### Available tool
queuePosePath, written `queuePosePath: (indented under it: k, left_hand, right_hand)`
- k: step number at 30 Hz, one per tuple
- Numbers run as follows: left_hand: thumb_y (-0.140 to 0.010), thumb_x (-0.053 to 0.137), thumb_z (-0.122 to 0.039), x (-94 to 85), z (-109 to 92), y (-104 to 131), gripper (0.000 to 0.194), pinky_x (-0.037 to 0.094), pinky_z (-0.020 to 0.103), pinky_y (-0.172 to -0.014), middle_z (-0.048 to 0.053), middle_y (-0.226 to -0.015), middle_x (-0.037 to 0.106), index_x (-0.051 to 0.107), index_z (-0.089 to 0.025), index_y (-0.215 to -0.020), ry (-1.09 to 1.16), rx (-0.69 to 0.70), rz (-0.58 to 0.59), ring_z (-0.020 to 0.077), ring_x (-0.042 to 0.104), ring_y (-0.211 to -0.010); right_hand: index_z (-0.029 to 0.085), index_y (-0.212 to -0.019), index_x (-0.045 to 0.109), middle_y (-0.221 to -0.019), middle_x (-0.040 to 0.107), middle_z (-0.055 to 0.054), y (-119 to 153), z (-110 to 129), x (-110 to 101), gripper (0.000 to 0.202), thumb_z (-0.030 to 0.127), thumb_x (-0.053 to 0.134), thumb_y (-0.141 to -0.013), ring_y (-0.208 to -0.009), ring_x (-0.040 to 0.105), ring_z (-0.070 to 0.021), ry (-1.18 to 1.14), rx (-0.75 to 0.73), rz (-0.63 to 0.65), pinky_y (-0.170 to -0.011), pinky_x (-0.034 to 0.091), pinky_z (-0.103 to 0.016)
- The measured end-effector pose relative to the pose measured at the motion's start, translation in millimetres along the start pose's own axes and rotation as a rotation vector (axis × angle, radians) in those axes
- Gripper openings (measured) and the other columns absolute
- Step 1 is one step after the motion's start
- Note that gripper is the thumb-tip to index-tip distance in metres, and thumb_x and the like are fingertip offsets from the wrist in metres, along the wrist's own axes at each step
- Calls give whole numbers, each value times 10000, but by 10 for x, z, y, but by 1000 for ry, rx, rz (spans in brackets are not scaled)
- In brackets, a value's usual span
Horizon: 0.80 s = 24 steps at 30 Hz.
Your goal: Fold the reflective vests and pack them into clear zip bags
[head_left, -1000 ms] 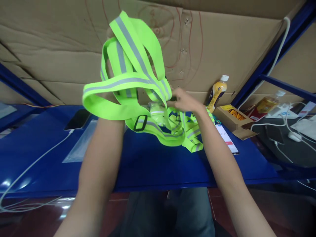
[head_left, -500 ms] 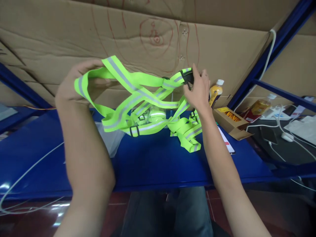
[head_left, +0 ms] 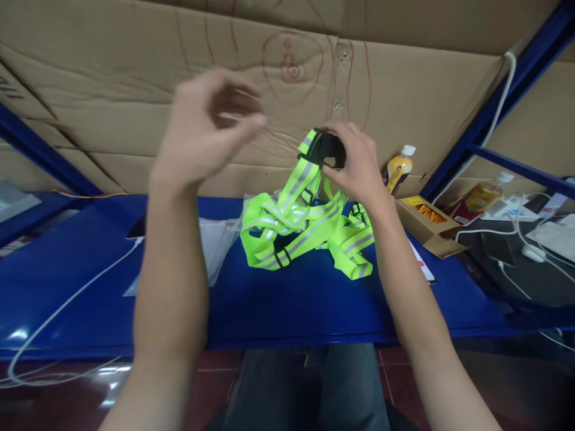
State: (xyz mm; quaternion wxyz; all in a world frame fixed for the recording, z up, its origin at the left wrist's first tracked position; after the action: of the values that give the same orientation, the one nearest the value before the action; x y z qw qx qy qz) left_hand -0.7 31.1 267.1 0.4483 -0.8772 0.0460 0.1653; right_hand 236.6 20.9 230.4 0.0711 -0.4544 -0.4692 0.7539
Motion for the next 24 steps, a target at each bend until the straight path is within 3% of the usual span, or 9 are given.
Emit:
queuePosePath:
  k: [3,6,11,18,24]
  left_hand:
    - [-864,903,-590,641,-155,69,492,621,403,-949,76,-1118,787,763,-218,-1155,-37,-10,293,277,748,-1097]
    - [-917,834,-465,905,-51,100,325,624,381,-901,59,-1010,783,765,-176,-1048,4,-62,340,275,749,-1029]
    - [-857,845,-297,893,265,92,178,605,339,-799,58,-907,753,755,-162,-932,154,-242,273,238,736,-871]
    - [-781,861,-274,964,500,119,178,562,304,-621,35,-790,721,737,-202,-887,284,-341,242,207,695,-691]
    - [-779,873,-264,969,573,141,222,579,328,-623,41,-766,696,749,-197,-951,306,-390,228,236,718,-704]
  right_hand:
    - [283,-1230,530,-1267,696,-90,-20,129,-7,515,151,743,-780,-1164,662,-338,-47,-22,2,-1041,554,-520]
    - [265,-1267,528,-1269,695,-87,-6,141,-2,562,249,809,-781,-1148,665,-322,-78,-34,67,-1044,552,-501]
    - [255,-1342,610,-1358,711,-123,34,-15,3,518,487,771,-908,-1315,640,-357,-115,90,162,-1066,584,-529]
    - [248,-1227,689,-1237,767,-125,3,-19,91,386,442,767,-903,-1233,677,-368,-52,104,197,-1052,592,-552]
    - [256,-1165,672,-1207,754,-131,-11,36,134,293,414,733,-926,-1176,679,-366,54,57,227,-1092,563,-570]
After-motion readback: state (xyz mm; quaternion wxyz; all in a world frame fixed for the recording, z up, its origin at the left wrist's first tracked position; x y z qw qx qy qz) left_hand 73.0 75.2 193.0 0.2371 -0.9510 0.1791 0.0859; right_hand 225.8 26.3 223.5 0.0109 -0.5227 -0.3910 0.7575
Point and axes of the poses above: each hand's wrist, its own y-axis away from the middle knuckle, its own x-axis out of the palm, z = x × y, the point moved 9 cm from there along -y, towards the middle knuckle
